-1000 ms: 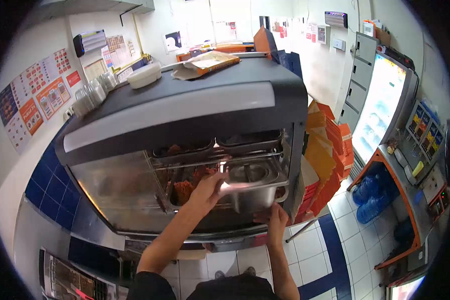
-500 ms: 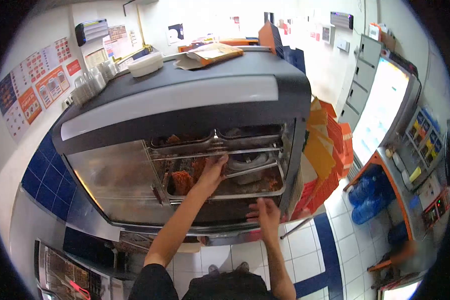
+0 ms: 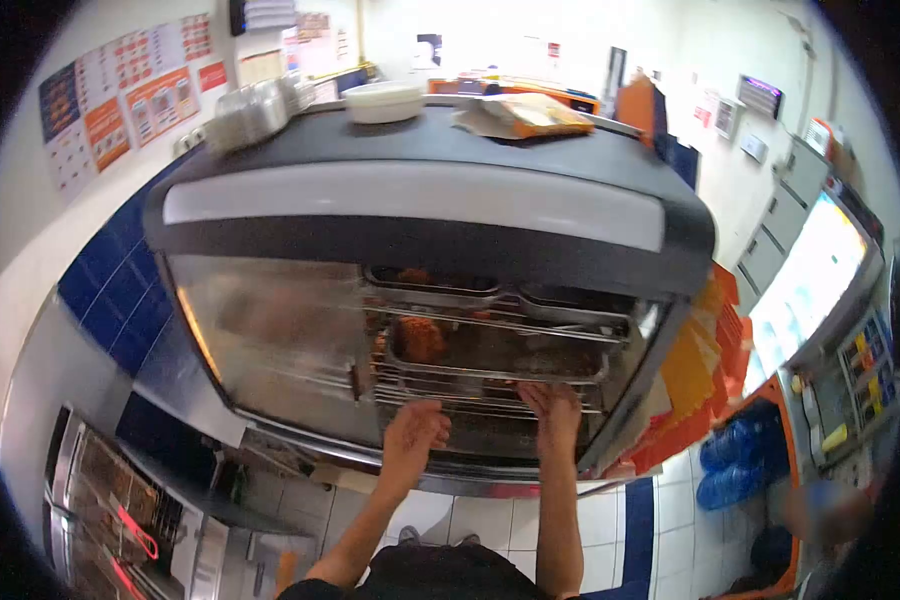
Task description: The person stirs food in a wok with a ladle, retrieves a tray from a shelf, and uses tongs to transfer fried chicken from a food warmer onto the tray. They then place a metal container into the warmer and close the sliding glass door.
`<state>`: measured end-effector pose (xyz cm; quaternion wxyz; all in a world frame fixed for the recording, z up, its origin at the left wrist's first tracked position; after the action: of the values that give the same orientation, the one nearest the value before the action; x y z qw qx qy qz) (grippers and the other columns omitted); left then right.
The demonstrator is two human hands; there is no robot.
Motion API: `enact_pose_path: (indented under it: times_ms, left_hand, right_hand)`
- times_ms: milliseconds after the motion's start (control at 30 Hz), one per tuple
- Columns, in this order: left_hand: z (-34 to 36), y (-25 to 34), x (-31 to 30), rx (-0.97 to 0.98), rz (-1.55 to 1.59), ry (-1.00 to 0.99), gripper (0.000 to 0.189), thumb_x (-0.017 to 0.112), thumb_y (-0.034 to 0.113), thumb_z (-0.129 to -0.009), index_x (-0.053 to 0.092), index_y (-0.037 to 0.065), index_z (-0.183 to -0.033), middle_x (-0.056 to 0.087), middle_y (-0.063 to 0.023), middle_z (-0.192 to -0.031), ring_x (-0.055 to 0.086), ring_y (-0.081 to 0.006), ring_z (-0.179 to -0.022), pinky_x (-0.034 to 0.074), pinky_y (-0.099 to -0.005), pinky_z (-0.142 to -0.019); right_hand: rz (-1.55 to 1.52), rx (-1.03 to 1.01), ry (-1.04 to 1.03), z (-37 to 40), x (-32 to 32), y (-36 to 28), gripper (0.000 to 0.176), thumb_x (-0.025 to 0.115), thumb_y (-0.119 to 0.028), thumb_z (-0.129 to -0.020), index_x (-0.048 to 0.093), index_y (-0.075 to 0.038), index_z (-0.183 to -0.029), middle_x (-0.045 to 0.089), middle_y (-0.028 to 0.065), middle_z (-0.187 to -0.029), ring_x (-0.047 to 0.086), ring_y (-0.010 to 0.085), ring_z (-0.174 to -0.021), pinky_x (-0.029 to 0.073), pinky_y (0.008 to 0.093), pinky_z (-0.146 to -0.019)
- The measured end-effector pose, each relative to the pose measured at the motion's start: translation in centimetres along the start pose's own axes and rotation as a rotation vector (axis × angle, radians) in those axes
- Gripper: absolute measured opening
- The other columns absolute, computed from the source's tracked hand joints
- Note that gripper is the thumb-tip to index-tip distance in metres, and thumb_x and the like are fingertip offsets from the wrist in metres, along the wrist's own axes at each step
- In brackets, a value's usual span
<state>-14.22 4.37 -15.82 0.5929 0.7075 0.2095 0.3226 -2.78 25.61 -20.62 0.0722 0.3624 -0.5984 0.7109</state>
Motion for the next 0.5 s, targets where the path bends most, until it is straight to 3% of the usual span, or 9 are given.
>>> enact_pose_path:
  times_ms: [100,133,200,267,333,433,500]
  left_hand:
    - [2.7,-0.6,-3.1,0.115,-0.176,0.063,0.018,0.052,0.008,-0.090,0.053,0.003,-0.108,0.061,-0.0047,-0.089,0.057,-0.0102,-0.080,0.048,-0.0245,-0.067]
    - [3.4,0.5,-4.0,0.055,-0.296,0.171,0.019,0.053,0.007,-0.088,0.053,0.002,-0.107,0.061,-0.0058,-0.087,0.057,-0.0117,-0.078,0.047,-0.0254,-0.067]
    - [3.0,0.5,-6.9,0.124,-0.425,0.282,0.020,0.054,0.007,-0.087,0.053,0.002,-0.106,0.061,-0.0068,-0.088,0.057,-0.0132,-0.077,0.047,-0.0261,-0.067]
    - [3.0,0.8,-8.9,0.259,-0.607,0.453,0.020,0.056,0.007,-0.086,0.054,0.001,-0.104,0.061,-0.0085,-0.090,0.058,-0.0160,-0.076,0.047,-0.0278,-0.067]
    - [1.2,2.1,-10.1,0.389,-0.644,0.529,0.020,0.058,0.007,-0.084,0.055,0.001,-0.102,0.061,-0.0100,-0.091,0.059,-0.0188,-0.077,0.048,-0.0296,-0.065]
    - [-0.9,2.9,-11.4,0.453,-0.663,0.518,0.021,0.060,0.008,-0.082,0.055,0.002,-0.103,0.061,-0.0117,-0.091,0.060,-0.0218,-0.079,0.049,-0.0310,-0.065]
    - [-1.9,3.1,-11.5,0.455,-0.663,0.484,0.023,0.061,0.008,-0.082,0.055,0.003,-0.103,0.061,-0.0125,-0.091,0.061,-0.0234,-0.080,0.049,-0.0316,-0.065]
  right_hand:
    - [0.258,0.064,-0.062,3.6,1.7,-3.7,0.039,0.051,-0.029,-0.091,0.049,0.006,-0.107,0.062,0.0204,-0.095,0.064,0.0243,-0.081,0.056,0.0347,-0.070]
    - [0.266,0.062,-0.064,3.7,1.7,-4.2,0.039,0.051,-0.029,-0.091,0.049,0.006,-0.107,0.062,0.0204,-0.095,0.064,0.0243,-0.081,0.056,0.0347,-0.070]
    - [0.599,0.076,-0.134,4.0,1.6,-5.1,0.041,0.051,-0.031,-0.092,0.048,0.005,-0.112,0.062,0.0182,-0.093,0.064,0.0245,-0.081,0.055,0.0377,-0.073]
    - [0.386,-0.094,-0.066,2.3,4.1,-4.9,0.043,0.056,-0.032,-0.089,0.050,0.004,-0.112,0.062,0.0196,-0.097,0.065,0.0263,-0.078,0.055,0.0349,-0.067]
    - [0.026,-0.035,-0.119,-1.0,4.6,-3.1,0.039,0.056,-0.027,-0.089,0.049,0.003,-0.114,0.058,0.0202,-0.104,0.062,0.0304,-0.091,0.053,0.0374,-0.077]
    - [-0.133,-0.038,-0.143,-4.6,4.7,-1.4,0.038,0.054,-0.023,-0.090,0.047,0.002,-0.117,0.054,0.0206,-0.109,0.057,0.0348,-0.100,0.050,0.0426,-0.087]
    - [-0.268,-0.075,0.025,-5.1,4.6,-1.5,0.034,0.041,-0.012,-0.094,0.036,0.009,-0.120,0.039,0.0288,-0.121,0.045,0.0396,-0.115,0.043,0.0504,-0.098]
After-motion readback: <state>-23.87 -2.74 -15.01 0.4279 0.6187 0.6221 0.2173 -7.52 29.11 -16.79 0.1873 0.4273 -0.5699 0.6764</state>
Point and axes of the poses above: each hand's wrist, its own z-axis away from the middle knuckle, its own x-axis out of the palm, y = z × x, the point moved 4 cm from there along -z, towards the middle knuckle
